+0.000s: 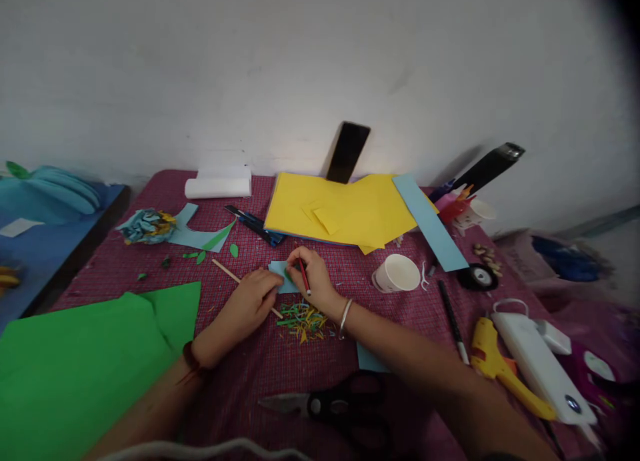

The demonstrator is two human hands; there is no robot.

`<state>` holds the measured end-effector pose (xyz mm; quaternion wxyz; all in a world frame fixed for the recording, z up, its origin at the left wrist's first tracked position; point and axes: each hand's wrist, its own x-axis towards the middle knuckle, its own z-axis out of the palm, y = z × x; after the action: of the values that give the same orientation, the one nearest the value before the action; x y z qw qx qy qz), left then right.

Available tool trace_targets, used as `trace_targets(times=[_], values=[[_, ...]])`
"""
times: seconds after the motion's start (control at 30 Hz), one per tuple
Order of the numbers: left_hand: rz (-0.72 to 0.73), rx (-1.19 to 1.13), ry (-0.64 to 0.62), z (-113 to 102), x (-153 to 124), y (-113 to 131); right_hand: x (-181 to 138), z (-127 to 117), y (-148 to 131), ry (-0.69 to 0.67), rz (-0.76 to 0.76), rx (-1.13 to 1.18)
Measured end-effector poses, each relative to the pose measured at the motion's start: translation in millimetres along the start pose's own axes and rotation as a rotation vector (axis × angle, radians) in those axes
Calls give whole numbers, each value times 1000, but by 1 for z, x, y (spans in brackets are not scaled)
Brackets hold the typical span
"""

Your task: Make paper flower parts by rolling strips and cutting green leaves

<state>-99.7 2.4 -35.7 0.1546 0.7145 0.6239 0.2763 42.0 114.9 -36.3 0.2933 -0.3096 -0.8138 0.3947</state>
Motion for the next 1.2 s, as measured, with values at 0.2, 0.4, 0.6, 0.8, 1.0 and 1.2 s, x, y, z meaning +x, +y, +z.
trace_targets(times=[0.2, 0.4, 0.6, 0.8, 1.0, 1.2], values=[[45, 205, -56, 6, 1, 10, 0, 1, 1, 16, 17, -50], [35, 326, -66, 8, 1, 15, 1, 1, 0, 30, 7, 23], [28, 367, -77, 7, -1, 18, 3, -43, -6, -48, 33, 289], [-17, 455, -45, 7, -5, 23, -2, -51, 10, -228, 160, 427], [-49, 459, -49, 8, -6, 24, 2, -35, 17, -140, 117, 325], [-66, 429, -85, 8, -7, 24, 2, -33, 15, -126, 93, 233]])
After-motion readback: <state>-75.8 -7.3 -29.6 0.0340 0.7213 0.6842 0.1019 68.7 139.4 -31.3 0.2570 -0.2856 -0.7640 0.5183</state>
